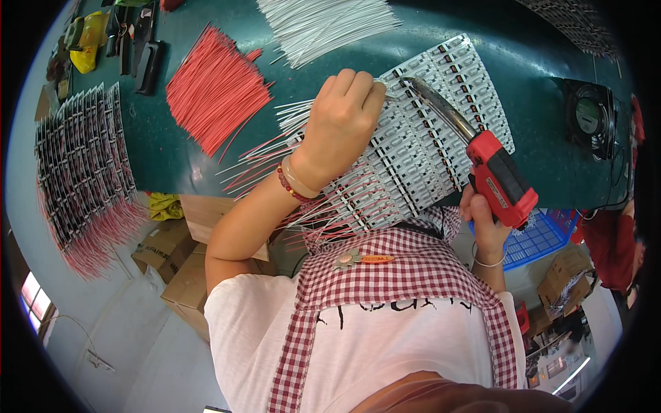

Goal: The person assembles LED strips by inserting wires into connectors and then soldering them with a soldering gun.

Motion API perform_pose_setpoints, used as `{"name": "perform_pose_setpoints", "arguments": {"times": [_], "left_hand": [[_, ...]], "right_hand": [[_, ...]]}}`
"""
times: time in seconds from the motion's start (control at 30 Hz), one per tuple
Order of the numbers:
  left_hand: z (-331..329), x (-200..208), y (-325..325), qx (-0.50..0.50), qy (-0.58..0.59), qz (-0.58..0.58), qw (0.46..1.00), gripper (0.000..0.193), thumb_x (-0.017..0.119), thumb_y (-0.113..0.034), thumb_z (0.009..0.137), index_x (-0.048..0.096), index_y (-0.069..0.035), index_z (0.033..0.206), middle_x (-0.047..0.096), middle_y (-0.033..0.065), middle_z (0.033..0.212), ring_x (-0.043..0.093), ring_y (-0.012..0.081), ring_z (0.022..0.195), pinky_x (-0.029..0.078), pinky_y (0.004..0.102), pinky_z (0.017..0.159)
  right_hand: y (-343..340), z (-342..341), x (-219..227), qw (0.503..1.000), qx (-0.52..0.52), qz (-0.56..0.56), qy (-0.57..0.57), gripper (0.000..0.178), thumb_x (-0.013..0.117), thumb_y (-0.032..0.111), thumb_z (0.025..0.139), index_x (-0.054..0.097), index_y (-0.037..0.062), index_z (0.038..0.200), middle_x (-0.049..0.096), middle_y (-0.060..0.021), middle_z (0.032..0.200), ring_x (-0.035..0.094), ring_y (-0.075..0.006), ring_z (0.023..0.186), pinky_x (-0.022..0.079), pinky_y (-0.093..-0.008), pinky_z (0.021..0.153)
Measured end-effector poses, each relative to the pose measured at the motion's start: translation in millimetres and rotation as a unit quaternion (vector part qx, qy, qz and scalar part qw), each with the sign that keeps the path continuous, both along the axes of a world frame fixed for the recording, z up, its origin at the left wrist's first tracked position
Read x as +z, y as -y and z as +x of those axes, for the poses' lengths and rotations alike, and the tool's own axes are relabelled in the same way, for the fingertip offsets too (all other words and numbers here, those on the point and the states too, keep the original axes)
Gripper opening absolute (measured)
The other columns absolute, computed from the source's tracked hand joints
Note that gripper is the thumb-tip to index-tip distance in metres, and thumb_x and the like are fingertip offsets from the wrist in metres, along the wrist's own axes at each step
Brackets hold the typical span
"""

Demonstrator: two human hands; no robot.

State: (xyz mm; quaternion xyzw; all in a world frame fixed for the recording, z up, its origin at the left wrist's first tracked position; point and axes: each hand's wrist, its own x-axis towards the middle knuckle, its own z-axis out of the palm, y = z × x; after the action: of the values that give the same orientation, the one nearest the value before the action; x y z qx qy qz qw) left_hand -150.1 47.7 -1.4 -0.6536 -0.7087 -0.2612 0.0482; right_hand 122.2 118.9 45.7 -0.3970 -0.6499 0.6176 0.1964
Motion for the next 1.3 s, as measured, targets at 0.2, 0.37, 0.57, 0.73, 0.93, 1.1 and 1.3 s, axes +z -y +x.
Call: {"name": "perform_pose_setpoints", "arguments": {"times": [0.2, 0.37, 0.57, 0.73, 0.93, 1.1, 1.3], "left_hand": [[-0.1, 0.5, 0.9, -0.002, 0.003, 0.004, 1.0, 0.016, 0.061, -0.005, 0.07, 0.063, -0.001, 0.085, 0.048, 0.0073, 0.08, 0.05, 0.0219, 0.075, 0.043, 0.0327, 0.065], [5.7, 11.7, 5.9, -0.006, 0.005, 0.034, 0.999, 0.02, 0.062, -0.006, 0.071, 0.065, -0.001, 0.089, 0.05, 0.0068, 0.08, 0.051, 0.0217, 0.075, 0.043, 0.0338, 0.065], [13.1, 10.4, 9.9, 0.008, 0.036, -0.006, 0.999, 0.026, 0.065, -0.001, 0.069, 0.07, -0.002, 0.095, 0.057, 0.0046, 0.08, 0.054, 0.0209, 0.071, 0.043, 0.0329, 0.064], [11.7, 10.3, 6.1, 0.003, 0.042, -0.011, 0.999, 0.025, 0.064, -0.001, 0.07, 0.07, -0.002, 0.094, 0.055, 0.0048, 0.078, 0.054, 0.0212, 0.071, 0.043, 0.0333, 0.064], [13.3, 10.8, 3.7, 0.002, 0.036, -0.024, 0.999, 0.023, 0.064, -0.001, 0.069, 0.069, -0.003, 0.091, 0.053, 0.0049, 0.077, 0.054, 0.0212, 0.073, 0.042, 0.0338, 0.065], [14.4, 12.5, 2.6, 0.003, 0.032, -0.033, 0.999, 0.022, 0.063, -0.001, 0.07, 0.069, -0.003, 0.091, 0.052, 0.0049, 0.078, 0.053, 0.0214, 0.073, 0.041, 0.034, 0.065], [13.7, 14.7, 2.3, 0.004, 0.024, -0.045, 0.999, 0.021, 0.063, -0.001, 0.07, 0.068, -0.004, 0.091, 0.052, 0.0049, 0.078, 0.053, 0.0214, 0.074, 0.041, 0.0342, 0.066]], "right_hand": [[1.6, 1.4, 0.0, 1.0, 0.007, 0.007, 0.016, 0.048, 0.064, 0.023, 0.093, 0.051, -0.006, 0.129, 0.059, -0.0078, 0.07, 0.047, -0.0087, 0.053, 0.037, -0.0228, 0.049], [0.2, 4.2, 2.8, 1.0, 0.009, -0.002, -0.005, 0.047, 0.064, 0.023, 0.094, 0.051, -0.0062, 0.128, 0.058, -0.0074, 0.07, 0.048, -0.0093, 0.053, 0.038, -0.0231, 0.049], [-1.0, 14.9, 2.3, 0.996, 0.023, -0.081, 0.01, 0.015, 0.065, 0.001, 0.09, 0.066, -0.0015, 0.105, 0.063, -0.0006, 0.086, 0.056, -0.0085, 0.074, 0.045, -0.0248, 0.064], [-2.8, 18.8, 0.9, 0.996, 0.034, -0.086, 0.014, 0.015, 0.063, 0.0, 0.091, 0.066, -0.0007, 0.106, 0.063, 0.0002, 0.087, 0.056, -0.0078, 0.075, 0.046, -0.0252, 0.065], [-3.7, 32.1, -16.4, 0.993, 0.069, 0.029, 0.086, 0.018, 0.07, 0.005, 0.085, 0.068, 0.0016, 0.102, 0.065, -0.0047, 0.084, 0.062, -0.0141, 0.072, 0.048, -0.027, 0.063], [-4.1, 24.8, -13.7, 0.992, 0.068, 0.073, 0.084, 0.022, 0.075, 0.01, 0.077, 0.07, 0.0043, 0.098, 0.066, -0.01, 0.085, 0.067, -0.0221, 0.074, 0.05, -0.0314, 0.065], [-2.1, 44.4, -17.3, 0.992, 0.054, 0.084, 0.074, 0.031, 0.074, 0.011, 0.082, 0.069, 0.0012, 0.111, 0.071, -0.0116, 0.101, 0.069, -0.0236, 0.088, 0.052, -0.0323, 0.075]]}}
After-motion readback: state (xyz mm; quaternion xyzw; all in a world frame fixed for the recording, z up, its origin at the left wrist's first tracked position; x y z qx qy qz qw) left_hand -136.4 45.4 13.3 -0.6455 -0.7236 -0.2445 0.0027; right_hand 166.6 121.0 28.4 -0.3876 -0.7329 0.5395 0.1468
